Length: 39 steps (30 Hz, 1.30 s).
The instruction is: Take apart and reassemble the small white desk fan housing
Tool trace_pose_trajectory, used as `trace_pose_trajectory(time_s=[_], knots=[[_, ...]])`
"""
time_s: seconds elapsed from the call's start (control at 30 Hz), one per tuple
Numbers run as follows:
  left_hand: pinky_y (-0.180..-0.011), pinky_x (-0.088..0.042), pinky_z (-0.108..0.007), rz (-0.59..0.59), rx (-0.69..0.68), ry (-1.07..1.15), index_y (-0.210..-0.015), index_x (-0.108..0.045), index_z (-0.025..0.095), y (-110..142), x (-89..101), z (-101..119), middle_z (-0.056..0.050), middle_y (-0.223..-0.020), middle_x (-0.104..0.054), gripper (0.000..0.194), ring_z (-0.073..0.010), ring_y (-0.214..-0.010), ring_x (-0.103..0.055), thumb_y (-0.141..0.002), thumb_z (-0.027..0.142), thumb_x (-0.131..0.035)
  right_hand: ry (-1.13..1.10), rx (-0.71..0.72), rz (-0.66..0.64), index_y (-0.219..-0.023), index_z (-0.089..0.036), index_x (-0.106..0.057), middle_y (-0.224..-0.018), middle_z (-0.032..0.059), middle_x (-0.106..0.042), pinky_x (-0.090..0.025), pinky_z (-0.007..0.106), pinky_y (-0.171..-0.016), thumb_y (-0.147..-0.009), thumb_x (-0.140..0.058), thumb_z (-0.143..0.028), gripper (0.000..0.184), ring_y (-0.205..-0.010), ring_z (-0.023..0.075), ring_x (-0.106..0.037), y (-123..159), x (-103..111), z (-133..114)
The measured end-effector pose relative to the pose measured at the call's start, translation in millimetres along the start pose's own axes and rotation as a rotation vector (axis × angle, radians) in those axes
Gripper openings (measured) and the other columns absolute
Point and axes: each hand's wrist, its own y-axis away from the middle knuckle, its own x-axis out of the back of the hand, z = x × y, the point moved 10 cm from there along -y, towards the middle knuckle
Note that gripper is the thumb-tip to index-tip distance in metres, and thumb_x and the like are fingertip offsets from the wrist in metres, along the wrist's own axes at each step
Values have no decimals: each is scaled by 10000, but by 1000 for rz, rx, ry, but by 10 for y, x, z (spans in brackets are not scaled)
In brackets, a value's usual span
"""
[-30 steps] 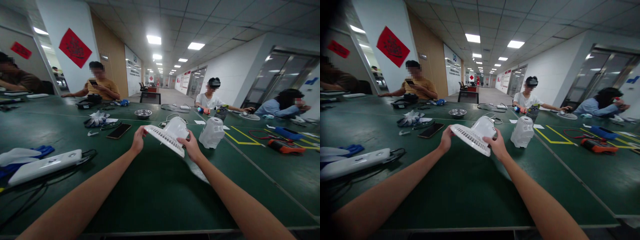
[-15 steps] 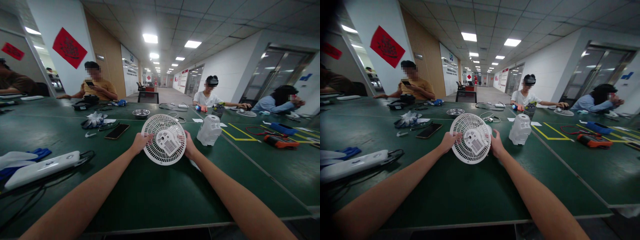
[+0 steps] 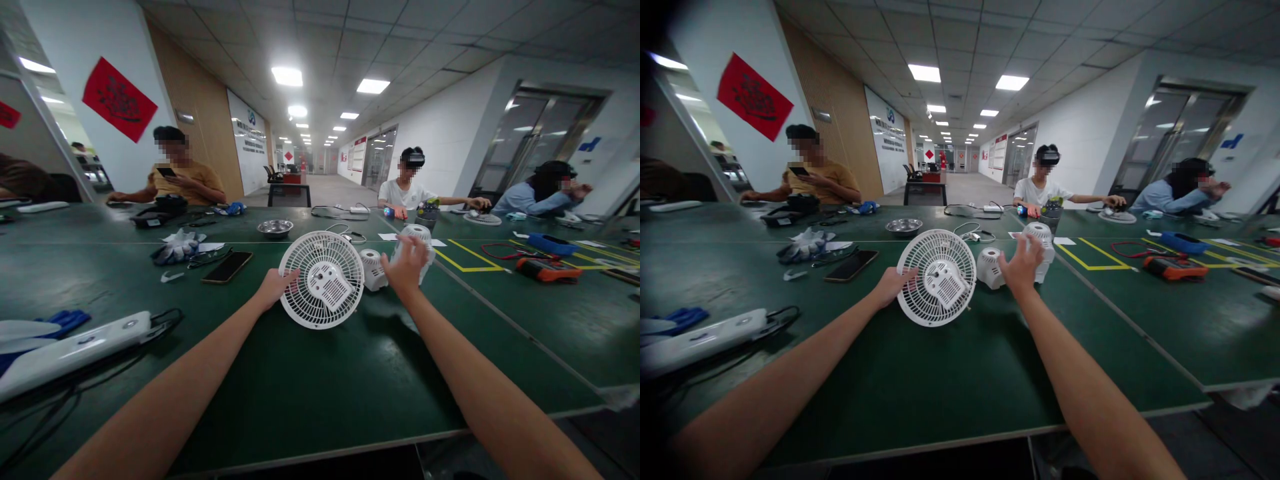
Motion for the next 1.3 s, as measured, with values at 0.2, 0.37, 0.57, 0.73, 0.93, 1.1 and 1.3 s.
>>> trace_pose_trajectory(time_s=[0.2, 0.37, 0.57, 0.73, 0.93, 1.1, 1.3], knots=[[-722, -614, -360, 2, 24, 8, -921, -736, 114, 33, -3, 28, -98, -859, -766, 273, -203, -720, -722, -848, 377, -744, -17, -547, 15, -1476, -226, -297, -1384, 201, -495, -371, 582, -1040, -665, -734, -374, 934, -1275, 409, -493, 68, -16, 1000], [-717, -608, -366, 11, 19, -15, -882, -736, 119, -17, 21, -26, -89, -825, -762, 272, -210, -710, -722, -846, 388, -740, -93, -656, -146, -1388, -193, -382, -1252, 198, -641, -479, 492, -956, -620, -782, -511, 923, -1118, 387, -638, 191, -320, 1319], [-711, -608, -368, 19, 48, -16, -881, -741, 123, -2, 20, -25, -94, -842, -767, 262, -216, -718, -728, -844, 383, -740, -76, -672, -144, -1297, -205, -461, -1233, 192, -667, -485, 491, -960, -606, -796, -542, 839, -1140, 380, -642, 181, -324, 1356], [-730, -614, -367, 4, 22, -19, -913, -737, 109, 41, 0, 48, -102, -866, -768, 252, -210, -737, -728, -859, 355, -732, -87, -672, -147, -1275, -212, -481, -1223, 183, -675, -496, 486, -950, -592, -805, -529, 821, -1133, 371, -648, 206, -361, 1377], [-729, -613, -358, 36, 45, 25, -887, -737, 118, 22, -2, 14, -100, -852, -770, 200, -204, -718, -725, -857, 316, -736, -100, -708, -109, -1213, -201, -517, -1166, 208, -687, -497, 498, -928, -516, -858, -440, 812, -1071, 381, -665, 237, -364, 1378], [-729, -611, -359, 39, 46, -3, -884, -743, 125, -3, 13, -9, -101, -865, -769, 221, -205, -721, -725, -846, 342, -744, -128, -605, 40, -1250, -168, -484, -1181, 185, -679, -478, 451, -953, -661, -763, -547, 753, -1092, 345, -654, 55, -132, 1104], [-725, -602, -364, 11, 9, 8, -869, -740, 113, -6, -4, 7, -103, -849, -762, 265, -206, -722, -715, -833, 376, -752, -251, -369, 33, -1252, -161, -487, -1101, 148, -704, -519, 378, -817, -659, -770, -560, 769, -919, 282, -680, -45, -81, 532]])
